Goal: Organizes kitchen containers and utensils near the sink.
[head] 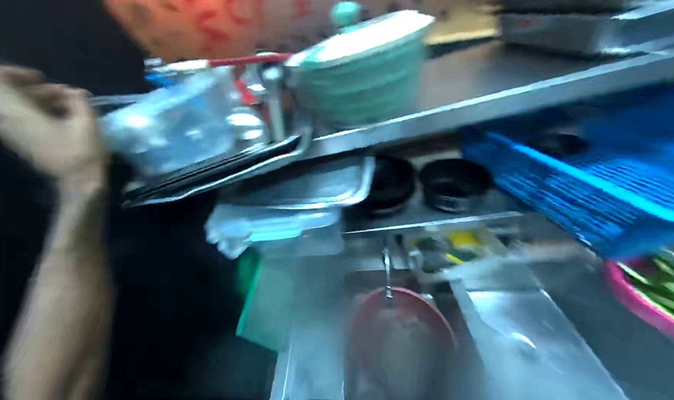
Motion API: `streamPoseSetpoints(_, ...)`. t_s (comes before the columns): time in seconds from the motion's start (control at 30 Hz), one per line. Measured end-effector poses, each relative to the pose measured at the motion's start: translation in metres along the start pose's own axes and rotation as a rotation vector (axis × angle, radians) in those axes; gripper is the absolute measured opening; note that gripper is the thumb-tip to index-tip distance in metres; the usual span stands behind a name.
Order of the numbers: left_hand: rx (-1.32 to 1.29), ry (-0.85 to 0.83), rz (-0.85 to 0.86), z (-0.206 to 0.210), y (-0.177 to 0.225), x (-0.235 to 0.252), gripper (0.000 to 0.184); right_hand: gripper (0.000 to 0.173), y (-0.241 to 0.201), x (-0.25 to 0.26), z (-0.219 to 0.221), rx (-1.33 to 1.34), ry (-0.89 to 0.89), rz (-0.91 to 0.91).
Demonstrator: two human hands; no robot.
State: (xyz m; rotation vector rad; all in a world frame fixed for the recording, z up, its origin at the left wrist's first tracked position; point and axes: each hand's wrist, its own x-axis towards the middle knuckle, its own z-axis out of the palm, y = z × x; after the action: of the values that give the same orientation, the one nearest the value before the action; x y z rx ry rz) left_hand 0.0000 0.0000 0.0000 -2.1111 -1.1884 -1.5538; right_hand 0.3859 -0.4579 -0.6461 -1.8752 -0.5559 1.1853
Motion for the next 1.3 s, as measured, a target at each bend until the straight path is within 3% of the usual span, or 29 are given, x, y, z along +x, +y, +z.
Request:
streamPoseSetpoints(0.1, -0.148, -0.109, -0.308, -0.018, -0.008, -0.018, 0.066, 0.048, -0.082, -0.018, -0.017, 0.074, -0.336, -0.147)
streamPoseSetpoints(0.2, -0.519, -0.318, -0.665, -0.011, -0.014, -0.023, 0.071, 0.058, -0.218, -0.067, -0.031, 0.033, -0.619, -0.539)
streamPoseSetpoints(0.3, -0.786, -0.480, -0.751, -0.009, -0.012, -0.019, 0.050, 0.064, -0.336, -0.103, -0.044, 0.044, -0.771, -0.965)
streamPoseSetpoints(0.37, -0.855, -0.529, -0.749, -0.009, -0.014, -0.012, 0.042, 0.062, -0.411, -0.135, -0.038, 0.119, -0.718, -1.169)
streamPoseSetpoints(0.47, -0.794, -0.596, -0.782, -0.012, -0.025, -0.001, 0.054, 0.058, -0.509, -0.182, -0.016, 0.200, -0.602, -1.257)
streamPoseSetpoints(0.57, -0.806, -0.656, -0.850, -0.017, -0.028, 0.008, 0.070, 0.049, -0.594, -0.199, 0.017, 0.213, -0.566, -1.197)
streamPoseSetpoints(0.7, -0.913, -0.626, -0.890, -0.009, -0.026, 0.017, 0.043, 0.057, -0.691, -0.184, 0.064, 0.184, -0.453, -1.008)
streamPoseSetpoints(0.83, -1.126, -0.582, -0.917, -0.004, -0.035, 0.016, 0.026, 0.045, -0.749, -0.150, 0.103, 0.067, -0.364, -0.897)
streamPoseSetpoints(1.0, -1.327, -0.323, -1.005, 0.007, -0.023, 0.014, 0.014, 0.064, -0.778, -0.139, 0.134, 0.040, -0.363, -0.662)
streamPoseSetpoints(1.1, -1.285, -0.158, -1.063, 0.006, -0.006, 0.020, 0.008, 0.048, -0.785, -0.148, 0.142, 0.164, -0.345, -0.561)
streamPoseSetpoints(1.3, -1.173, -0.123, -0.959, -0.040, 0.021, 0.038, 0.010, 0.035, -0.784, -0.157, 0.136, 0.314, -0.447, -0.568)
